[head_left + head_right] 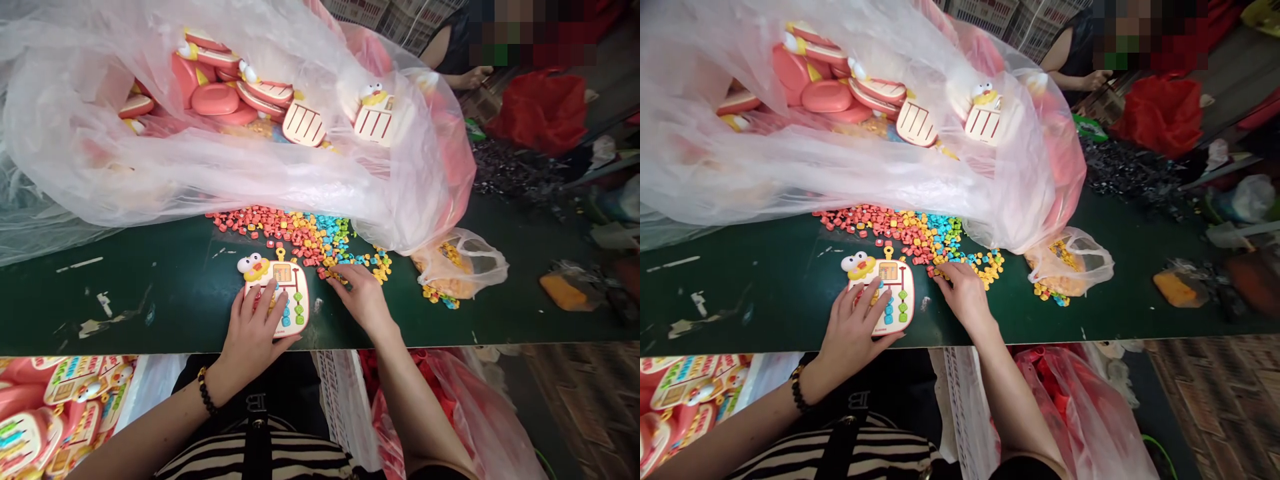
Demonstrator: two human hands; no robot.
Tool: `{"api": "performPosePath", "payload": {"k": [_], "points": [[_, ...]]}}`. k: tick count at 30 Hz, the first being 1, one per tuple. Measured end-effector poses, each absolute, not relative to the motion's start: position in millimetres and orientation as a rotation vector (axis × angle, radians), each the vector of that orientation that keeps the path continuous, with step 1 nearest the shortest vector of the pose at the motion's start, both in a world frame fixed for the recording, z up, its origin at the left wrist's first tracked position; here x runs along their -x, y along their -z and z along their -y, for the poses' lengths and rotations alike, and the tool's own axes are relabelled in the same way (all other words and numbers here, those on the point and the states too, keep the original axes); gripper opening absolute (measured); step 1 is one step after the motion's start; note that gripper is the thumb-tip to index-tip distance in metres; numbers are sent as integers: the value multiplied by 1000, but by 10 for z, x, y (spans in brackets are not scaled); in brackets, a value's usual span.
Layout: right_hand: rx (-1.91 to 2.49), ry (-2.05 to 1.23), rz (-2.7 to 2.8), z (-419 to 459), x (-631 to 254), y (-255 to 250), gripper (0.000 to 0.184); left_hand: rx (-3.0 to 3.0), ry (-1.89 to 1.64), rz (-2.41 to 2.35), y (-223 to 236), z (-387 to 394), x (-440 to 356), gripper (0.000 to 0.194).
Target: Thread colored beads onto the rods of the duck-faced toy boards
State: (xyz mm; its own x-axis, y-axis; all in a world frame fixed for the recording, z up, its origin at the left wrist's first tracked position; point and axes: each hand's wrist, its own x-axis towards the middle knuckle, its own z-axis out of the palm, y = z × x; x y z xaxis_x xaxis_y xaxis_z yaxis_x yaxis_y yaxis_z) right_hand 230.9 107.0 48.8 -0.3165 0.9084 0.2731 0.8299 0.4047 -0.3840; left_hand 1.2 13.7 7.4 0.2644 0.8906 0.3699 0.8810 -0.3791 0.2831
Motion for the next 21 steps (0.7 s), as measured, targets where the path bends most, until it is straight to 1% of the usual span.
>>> {"api": "performPosePath", "payload": {"k": [3, 5, 12, 21], "points": [[1613, -69, 2093, -1097, -2314, -349, 20, -2492, -744, -1747, -71, -135, -12, 61], [1694, -17, 2026, -1149, -2350, -306, 20, -2494, -750, -1751, -68, -135, -13, 61], [1786, -92, 2097, -1343, -2355, -317, 18, -2491, -742, -1759, -67, -136, -20, 61], [2125, -58, 2187, -1665, -2218, -465, 20, -2482, -755, -1773, -41, -141, -23, 61]]}}
